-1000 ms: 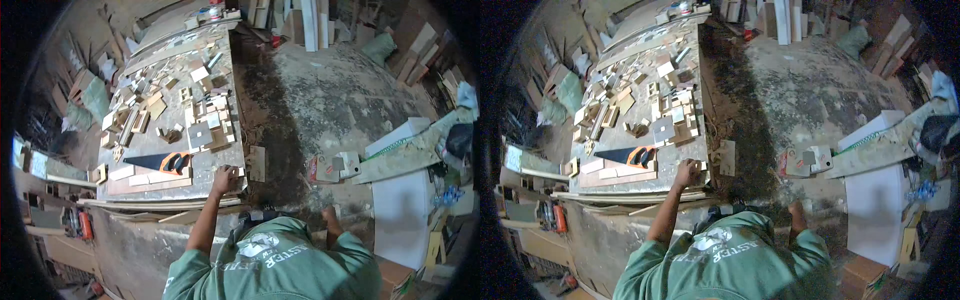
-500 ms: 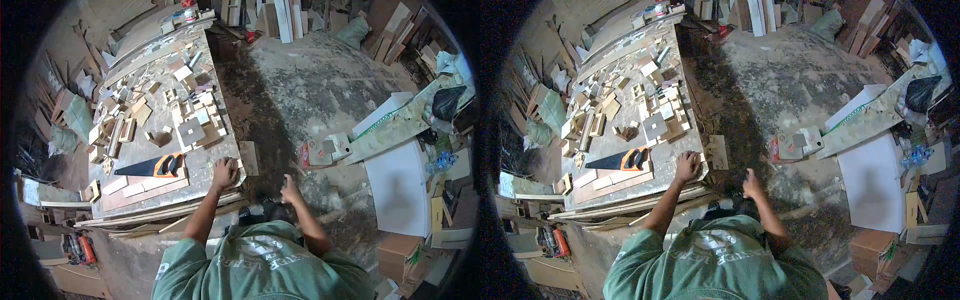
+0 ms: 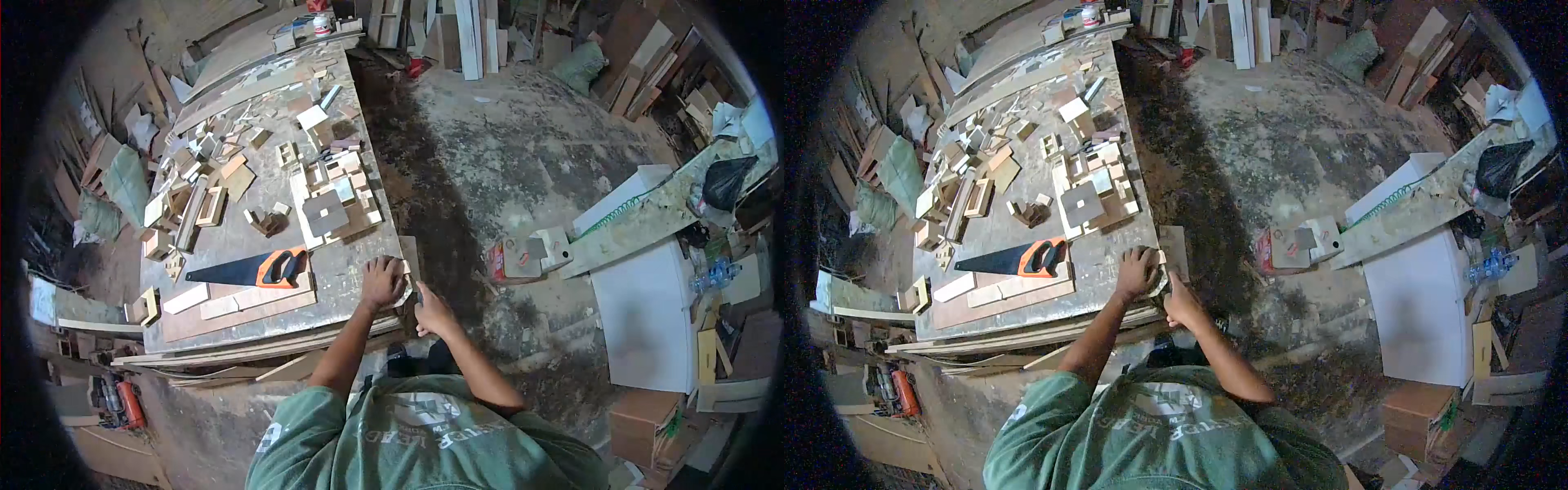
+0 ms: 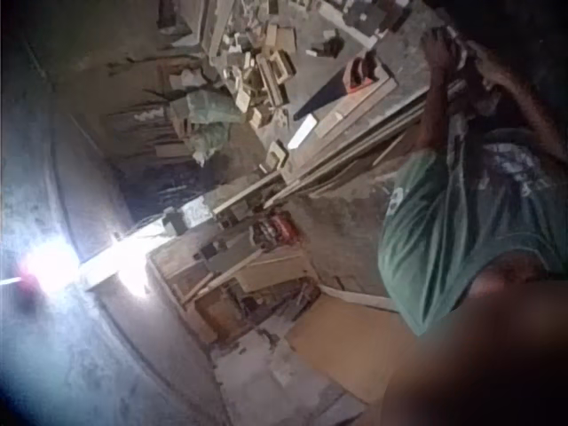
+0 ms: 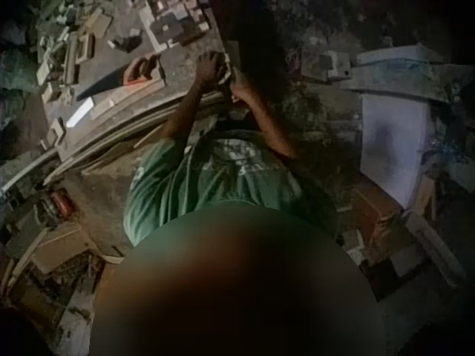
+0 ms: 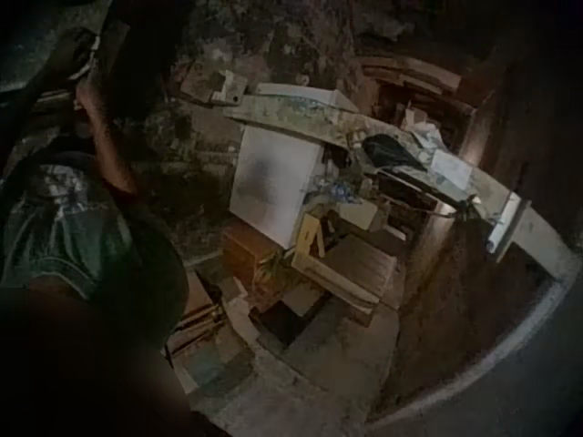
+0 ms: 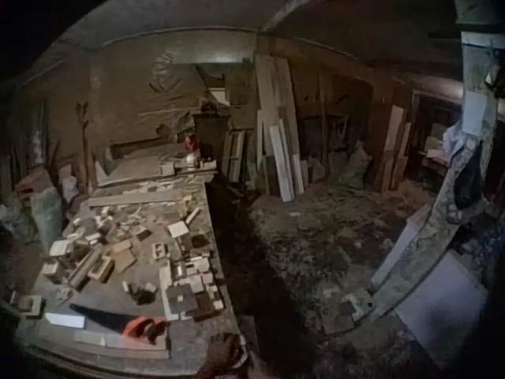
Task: Measuring and gluing small wood pieces to assemble a complex structure in a woodworking shop.
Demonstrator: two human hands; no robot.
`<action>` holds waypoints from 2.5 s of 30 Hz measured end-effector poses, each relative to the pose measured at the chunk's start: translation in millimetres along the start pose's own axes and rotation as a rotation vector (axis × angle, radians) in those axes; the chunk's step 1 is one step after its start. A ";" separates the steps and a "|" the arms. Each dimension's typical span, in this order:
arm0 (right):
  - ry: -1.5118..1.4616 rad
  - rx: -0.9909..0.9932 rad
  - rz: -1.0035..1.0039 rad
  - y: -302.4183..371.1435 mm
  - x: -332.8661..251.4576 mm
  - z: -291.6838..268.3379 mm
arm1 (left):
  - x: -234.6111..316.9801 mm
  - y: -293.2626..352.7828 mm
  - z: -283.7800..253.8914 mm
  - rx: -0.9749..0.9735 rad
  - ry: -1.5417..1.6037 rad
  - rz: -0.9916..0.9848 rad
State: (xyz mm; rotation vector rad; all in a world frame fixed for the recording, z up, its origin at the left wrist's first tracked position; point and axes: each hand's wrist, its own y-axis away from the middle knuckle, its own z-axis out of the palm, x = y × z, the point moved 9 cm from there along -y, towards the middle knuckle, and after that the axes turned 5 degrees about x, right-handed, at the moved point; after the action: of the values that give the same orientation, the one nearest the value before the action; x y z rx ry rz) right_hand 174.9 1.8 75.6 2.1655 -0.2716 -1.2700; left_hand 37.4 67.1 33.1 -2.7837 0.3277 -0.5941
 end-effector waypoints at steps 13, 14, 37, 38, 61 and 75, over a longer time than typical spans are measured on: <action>0.060 -0.086 0.021 9.1 -30.4 10.0 | -4.0 -1.7 -1.9 0.064 0.071 -0.004; 0.101 -0.090 0.014 12.5 -32.8 7.6 | -3.4 -2.0 -1.7 0.052 0.091 -0.012; 0.128 -0.080 -0.041 27.0 -48.4 -4.8 | -3.3 -0.9 5.2 0.018 0.021 0.030; 0.122 -0.067 -0.053 24.8 -46.6 -4.0 | -6.4 0.1 8.6 0.006 -0.009 0.024; 0.245 -0.140 -0.158 9.2 -39.4 -2.4 | -40.8 -54.4 19.4 0.191 -0.026 -0.302; 0.315 -0.316 -0.142 6.5 -45.8 -8.2 | -50.0 -52.0 32.9 0.081 -0.014 -0.394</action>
State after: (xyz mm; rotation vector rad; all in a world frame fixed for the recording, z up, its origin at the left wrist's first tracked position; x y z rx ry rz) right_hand 158.9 20.9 115.4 2.0935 0.2024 -0.9490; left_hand 15.3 136.7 2.2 -2.7854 -0.2504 -0.6559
